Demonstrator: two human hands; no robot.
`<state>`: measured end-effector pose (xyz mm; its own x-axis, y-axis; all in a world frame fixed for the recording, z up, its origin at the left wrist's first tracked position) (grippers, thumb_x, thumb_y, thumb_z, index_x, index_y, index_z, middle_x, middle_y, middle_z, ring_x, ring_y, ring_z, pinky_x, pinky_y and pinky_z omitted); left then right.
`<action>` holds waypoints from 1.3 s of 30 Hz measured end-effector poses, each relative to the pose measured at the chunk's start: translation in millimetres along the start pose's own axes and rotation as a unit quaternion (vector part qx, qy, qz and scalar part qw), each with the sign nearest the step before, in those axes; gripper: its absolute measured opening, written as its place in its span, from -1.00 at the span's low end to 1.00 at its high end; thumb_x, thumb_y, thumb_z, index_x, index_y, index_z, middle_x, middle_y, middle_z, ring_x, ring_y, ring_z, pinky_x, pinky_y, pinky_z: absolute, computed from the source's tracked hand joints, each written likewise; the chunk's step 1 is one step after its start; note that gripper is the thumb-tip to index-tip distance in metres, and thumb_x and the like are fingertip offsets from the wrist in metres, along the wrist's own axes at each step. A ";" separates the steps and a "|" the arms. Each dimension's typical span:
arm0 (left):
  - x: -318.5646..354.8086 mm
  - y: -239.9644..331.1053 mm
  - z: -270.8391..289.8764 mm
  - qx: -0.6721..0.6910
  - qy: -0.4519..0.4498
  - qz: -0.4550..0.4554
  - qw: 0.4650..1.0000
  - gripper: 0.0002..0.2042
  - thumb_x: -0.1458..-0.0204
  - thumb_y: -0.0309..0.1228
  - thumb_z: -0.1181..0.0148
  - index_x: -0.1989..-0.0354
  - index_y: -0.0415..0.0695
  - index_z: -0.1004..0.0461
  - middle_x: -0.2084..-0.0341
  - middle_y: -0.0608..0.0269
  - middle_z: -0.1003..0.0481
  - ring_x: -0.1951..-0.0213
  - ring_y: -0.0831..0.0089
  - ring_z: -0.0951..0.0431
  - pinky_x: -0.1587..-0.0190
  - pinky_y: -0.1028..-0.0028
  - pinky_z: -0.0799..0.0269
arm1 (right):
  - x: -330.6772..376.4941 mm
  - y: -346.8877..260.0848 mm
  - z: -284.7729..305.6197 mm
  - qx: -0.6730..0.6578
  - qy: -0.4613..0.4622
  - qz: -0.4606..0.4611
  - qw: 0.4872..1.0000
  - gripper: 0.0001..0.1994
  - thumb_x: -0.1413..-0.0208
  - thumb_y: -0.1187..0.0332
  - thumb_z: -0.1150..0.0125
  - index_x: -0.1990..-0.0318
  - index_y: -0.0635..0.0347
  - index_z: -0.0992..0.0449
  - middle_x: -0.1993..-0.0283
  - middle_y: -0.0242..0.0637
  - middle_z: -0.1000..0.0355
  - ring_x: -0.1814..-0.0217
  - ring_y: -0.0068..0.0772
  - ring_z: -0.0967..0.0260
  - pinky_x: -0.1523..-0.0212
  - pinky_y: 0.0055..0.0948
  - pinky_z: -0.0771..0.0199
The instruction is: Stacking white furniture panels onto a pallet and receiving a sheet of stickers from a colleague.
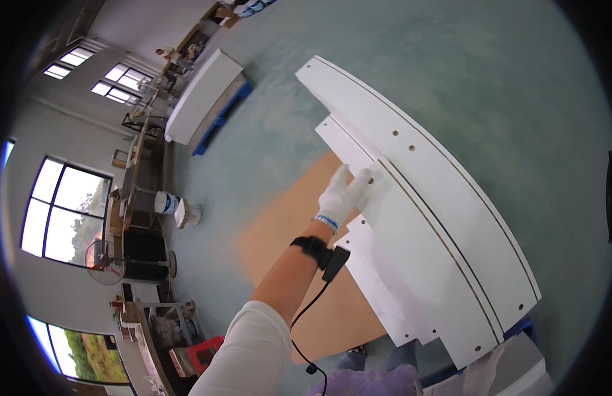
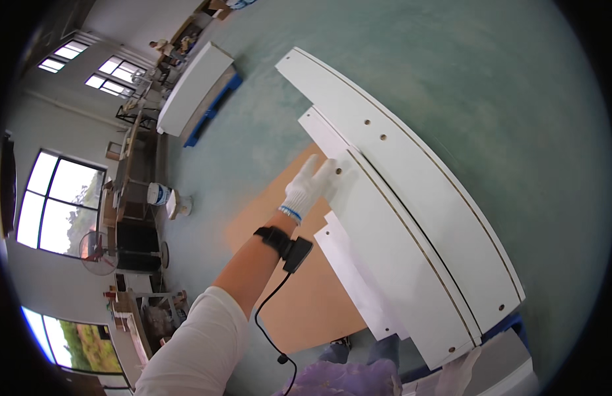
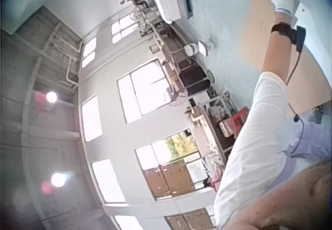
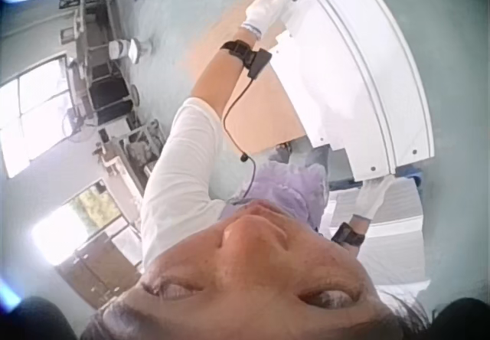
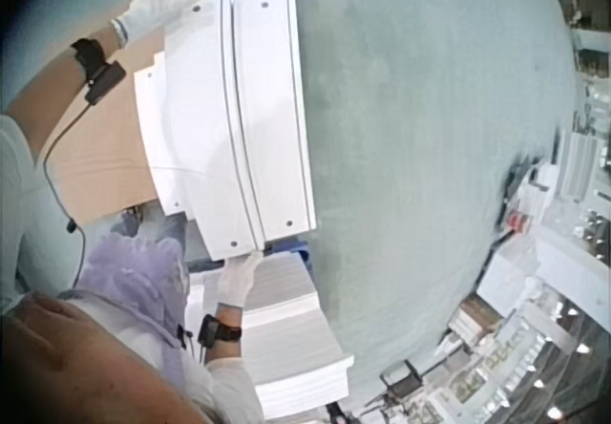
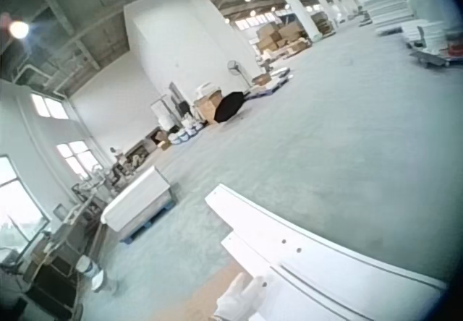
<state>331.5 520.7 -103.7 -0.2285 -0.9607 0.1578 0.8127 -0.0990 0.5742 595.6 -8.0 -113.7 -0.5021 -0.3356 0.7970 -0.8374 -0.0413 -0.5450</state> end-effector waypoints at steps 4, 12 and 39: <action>-8.1 91.4 24.3 -0.133 -0.261 0.108 0.950 -0.19 0.05 0.30 0.08 -0.22 -0.12 -0.31 -0.13 -0.04 -0.38 -0.21 0.09 -0.31 -0.25 0.30 -0.14 | 5.1 5.4 -9.3 0.064 0.081 -0.024 0.994 -0.26 -0.25 -0.13 0.11 -0.34 0.34 -0.05 -0.29 -0.13 -0.20 -0.30 -0.22 -0.14 -0.31 -0.28 -0.11; -10.9 83.9 12.7 -0.074 -0.320 0.122 0.937 -0.15 0.05 0.35 0.08 -0.14 -0.23 -0.40 -0.13 -0.04 -0.38 -0.23 0.12 -0.28 -0.24 0.35 -0.14 | 28.6 -25.1 -44.5 0.061 0.101 -0.148 0.982 -0.34 -0.25 -0.11 0.07 -0.30 0.23 -0.15 -0.26 -0.23 -0.22 -0.27 -0.29 -0.17 -0.25 -0.26 -0.24; -23.6 87.0 5.5 -0.133 -0.335 0.043 0.932 -0.17 0.02 0.35 0.09 -0.11 -0.21 -0.42 -0.07 -0.03 -0.42 -0.13 0.17 -0.35 -0.22 0.35 -0.11 | 16.7 -20.7 -52.1 -0.029 -0.049 -0.106 0.993 -0.36 -0.31 -0.11 0.27 -0.31 0.23 -0.06 -0.27 -0.11 -0.17 -0.31 -0.15 -0.16 -0.23 -0.14 -0.28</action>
<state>404.7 536.1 -53.1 -0.3673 -0.5999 0.7108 0.9271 -0.1750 0.3314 593.4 36.2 -75.5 -0.2932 -0.4152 0.8612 -0.9341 -0.0675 -0.3505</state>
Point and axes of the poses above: each hand's wrist, its own x-axis away from the middle knuckle, its own z-axis out of the back of the hand, y = z × x, the point moved 5 cm from there along -x, towards the middle knuckle
